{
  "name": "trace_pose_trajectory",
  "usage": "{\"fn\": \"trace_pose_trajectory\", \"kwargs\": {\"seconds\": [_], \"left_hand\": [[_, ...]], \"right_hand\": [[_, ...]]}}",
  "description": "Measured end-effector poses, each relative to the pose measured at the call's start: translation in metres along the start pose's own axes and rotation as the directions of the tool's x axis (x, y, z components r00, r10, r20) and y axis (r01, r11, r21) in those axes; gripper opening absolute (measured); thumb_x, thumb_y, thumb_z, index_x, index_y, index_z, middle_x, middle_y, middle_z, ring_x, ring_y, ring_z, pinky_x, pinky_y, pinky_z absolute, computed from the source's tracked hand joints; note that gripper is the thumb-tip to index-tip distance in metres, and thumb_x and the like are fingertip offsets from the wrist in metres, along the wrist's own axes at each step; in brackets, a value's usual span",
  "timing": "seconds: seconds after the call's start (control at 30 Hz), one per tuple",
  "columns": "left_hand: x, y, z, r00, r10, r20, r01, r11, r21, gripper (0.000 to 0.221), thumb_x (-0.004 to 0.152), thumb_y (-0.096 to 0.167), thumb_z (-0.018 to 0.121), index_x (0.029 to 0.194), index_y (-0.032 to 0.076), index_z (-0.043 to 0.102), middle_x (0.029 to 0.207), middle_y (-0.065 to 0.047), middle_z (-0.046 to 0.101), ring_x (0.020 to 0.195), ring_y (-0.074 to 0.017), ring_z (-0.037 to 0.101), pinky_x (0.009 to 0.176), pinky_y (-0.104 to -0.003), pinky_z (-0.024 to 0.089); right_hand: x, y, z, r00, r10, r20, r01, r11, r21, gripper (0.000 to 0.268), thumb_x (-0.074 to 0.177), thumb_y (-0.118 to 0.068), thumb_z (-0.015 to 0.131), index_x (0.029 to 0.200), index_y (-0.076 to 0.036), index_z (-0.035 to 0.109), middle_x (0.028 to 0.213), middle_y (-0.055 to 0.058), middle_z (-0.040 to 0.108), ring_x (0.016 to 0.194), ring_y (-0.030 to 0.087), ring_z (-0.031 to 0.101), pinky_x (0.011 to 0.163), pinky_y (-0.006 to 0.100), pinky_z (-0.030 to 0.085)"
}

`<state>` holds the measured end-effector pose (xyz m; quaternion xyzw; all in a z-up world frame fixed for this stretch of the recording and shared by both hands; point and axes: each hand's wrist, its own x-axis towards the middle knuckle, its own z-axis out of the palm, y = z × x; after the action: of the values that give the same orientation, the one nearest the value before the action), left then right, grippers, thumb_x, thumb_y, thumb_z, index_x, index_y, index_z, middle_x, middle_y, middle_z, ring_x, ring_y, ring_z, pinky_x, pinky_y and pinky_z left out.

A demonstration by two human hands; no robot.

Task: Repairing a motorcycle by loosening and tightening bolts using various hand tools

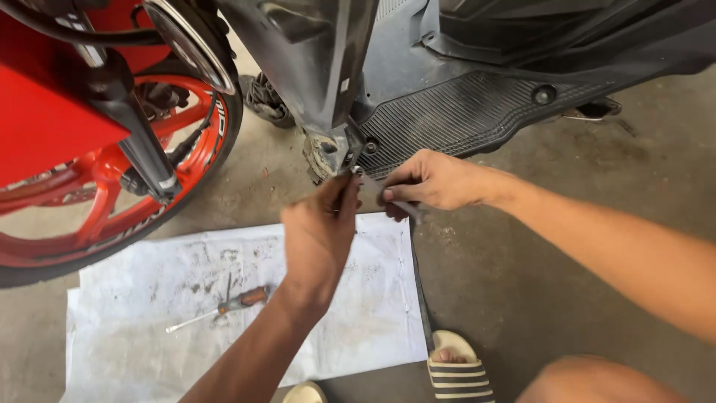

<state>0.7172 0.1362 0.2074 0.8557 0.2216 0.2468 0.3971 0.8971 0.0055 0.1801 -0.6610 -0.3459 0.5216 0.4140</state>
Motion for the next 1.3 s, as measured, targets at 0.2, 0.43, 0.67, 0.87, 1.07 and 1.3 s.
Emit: {"fn": "trace_pose_trajectory", "kwargs": {"seconds": [0.2,0.43,0.67,0.87,1.07,1.3], "left_hand": [[0.003,-0.056,0.056,0.933,-0.123,0.339,-0.025,0.915,0.402,0.053,0.097,0.033,0.062,0.145,0.012,0.054,0.084,-0.026,0.074,0.079,-0.0459,0.075,0.067,-0.057,0.061],[0.019,-0.072,0.064,0.893,-0.141,0.427,-0.078,0.887,0.455,0.050,0.099,0.031,0.060,0.146,0.015,0.053,0.079,-0.020,0.074,0.077,-0.0440,0.076,0.067,-0.054,0.062],[0.028,-0.063,0.056,0.744,-0.272,0.610,-0.063,0.881,0.470,0.060,0.102,0.021,0.050,0.159,0.013,0.031,0.090,-0.025,0.075,0.086,-0.0401,0.077,0.075,-0.052,0.063],[0.035,-0.064,0.055,0.714,-0.295,0.635,-0.054,0.881,0.470,0.073,0.099,0.009,0.050,0.164,0.018,0.019,0.096,-0.029,0.074,0.088,-0.0409,0.077,0.076,-0.051,0.064],[0.032,-0.072,0.065,0.722,-0.298,0.625,-0.033,0.887,0.461,0.074,0.101,0.010,0.045,0.166,0.020,0.012,0.108,-0.036,0.070,0.092,-0.0416,0.077,0.078,-0.049,0.064],[0.026,-0.063,0.057,0.723,-0.299,0.623,0.140,0.946,0.291,0.064,0.105,0.022,0.044,0.164,0.015,0.020,0.113,-0.041,0.066,0.101,-0.0501,0.071,0.088,-0.060,0.058]], "right_hand": [[0.000,0.007,0.010,0.858,0.337,-0.387,-0.289,0.941,0.178,0.026,0.100,-0.010,0.061,0.113,0.010,0.071,0.083,0.028,0.076,0.065,0.031,0.076,0.057,0.039,0.066],[0.039,0.032,0.037,0.768,0.425,-0.479,-0.213,0.875,0.435,0.037,0.097,-0.018,0.068,0.118,0.012,0.065,0.083,0.026,0.075,0.065,0.031,0.076,0.056,0.042,0.067],[0.037,0.023,0.046,0.728,0.486,-0.484,-0.233,0.839,0.491,0.034,0.098,-0.023,0.067,0.111,0.009,0.065,0.084,0.024,0.076,0.068,0.030,0.077,0.058,0.041,0.066],[0.039,0.028,0.058,0.719,0.478,-0.504,-0.196,0.836,0.513,0.032,0.100,-0.023,0.062,0.100,0.009,0.066,0.076,0.025,0.074,0.060,0.032,0.076,0.050,0.042,0.066],[0.030,0.031,0.043,0.735,0.408,-0.541,-0.179,0.887,0.426,0.034,0.099,-0.025,0.065,0.086,0.007,0.067,0.065,0.024,0.071,0.048,0.028,0.071,0.039,0.035,0.061],[0.015,0.031,0.043,0.783,0.381,-0.492,-0.224,0.910,0.347,0.030,0.092,-0.027,0.078,0.105,-0.001,0.076,0.085,0.014,0.075,0.070,0.018,0.071,0.063,0.031,0.063]]}}
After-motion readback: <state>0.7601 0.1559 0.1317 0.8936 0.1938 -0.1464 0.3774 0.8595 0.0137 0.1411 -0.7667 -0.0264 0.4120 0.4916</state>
